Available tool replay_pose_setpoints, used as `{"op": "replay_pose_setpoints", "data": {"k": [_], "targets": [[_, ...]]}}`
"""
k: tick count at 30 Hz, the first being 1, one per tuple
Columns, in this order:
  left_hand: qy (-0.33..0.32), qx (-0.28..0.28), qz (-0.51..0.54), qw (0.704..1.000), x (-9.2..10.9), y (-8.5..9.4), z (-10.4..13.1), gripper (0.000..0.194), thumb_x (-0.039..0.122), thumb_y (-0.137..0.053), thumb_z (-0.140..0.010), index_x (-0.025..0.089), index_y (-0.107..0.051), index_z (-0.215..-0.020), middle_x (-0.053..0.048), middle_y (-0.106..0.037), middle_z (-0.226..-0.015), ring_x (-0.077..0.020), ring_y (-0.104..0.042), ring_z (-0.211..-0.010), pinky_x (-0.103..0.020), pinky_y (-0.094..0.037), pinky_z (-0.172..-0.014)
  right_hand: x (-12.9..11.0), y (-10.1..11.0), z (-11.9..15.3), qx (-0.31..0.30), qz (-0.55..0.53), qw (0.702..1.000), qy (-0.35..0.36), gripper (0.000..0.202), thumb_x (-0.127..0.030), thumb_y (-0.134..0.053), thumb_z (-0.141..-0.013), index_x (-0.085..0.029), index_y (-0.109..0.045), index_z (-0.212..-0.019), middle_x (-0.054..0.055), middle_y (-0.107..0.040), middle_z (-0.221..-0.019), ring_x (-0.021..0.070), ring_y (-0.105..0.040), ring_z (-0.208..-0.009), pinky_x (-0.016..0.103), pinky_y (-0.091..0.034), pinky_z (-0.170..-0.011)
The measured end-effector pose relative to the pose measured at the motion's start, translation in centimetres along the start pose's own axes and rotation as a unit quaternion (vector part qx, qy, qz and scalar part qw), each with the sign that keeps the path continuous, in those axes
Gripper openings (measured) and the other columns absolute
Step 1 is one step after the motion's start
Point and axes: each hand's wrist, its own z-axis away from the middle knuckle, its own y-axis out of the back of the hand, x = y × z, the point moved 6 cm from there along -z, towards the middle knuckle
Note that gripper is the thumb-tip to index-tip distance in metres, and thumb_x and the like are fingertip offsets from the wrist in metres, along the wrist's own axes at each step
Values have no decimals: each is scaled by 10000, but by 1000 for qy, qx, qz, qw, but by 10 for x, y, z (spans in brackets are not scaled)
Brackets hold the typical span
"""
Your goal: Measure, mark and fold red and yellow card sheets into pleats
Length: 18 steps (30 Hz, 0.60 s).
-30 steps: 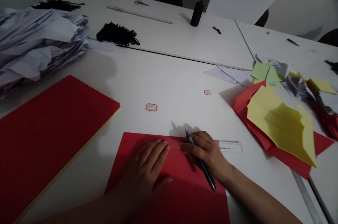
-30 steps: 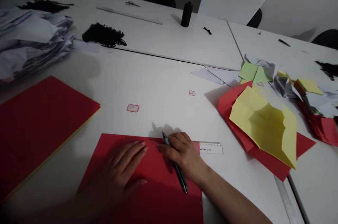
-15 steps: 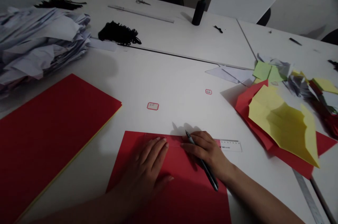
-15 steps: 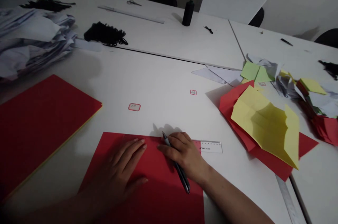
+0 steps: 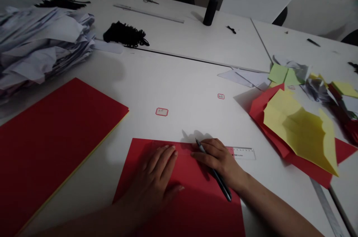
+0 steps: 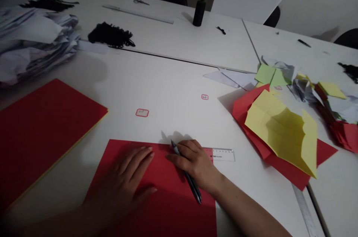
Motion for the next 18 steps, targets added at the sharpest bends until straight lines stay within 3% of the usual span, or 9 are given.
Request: {"op": "replay_pose_setpoints", "data": {"k": [18], "targets": [[-4, -4, -3, 1000, 0, 1, -2, 681, 571, -510, -878, 54, -489, -1321, -183, -504, -1357, -324, -451, -1238, -436, -411, -969, -1, 1, -1, -5, 9, 1000, 3, 275, -175, -407, -981, -213, -595, -1178, 89, -669, -1075, 209, -556, -1073, 397, -482, -867]]}}
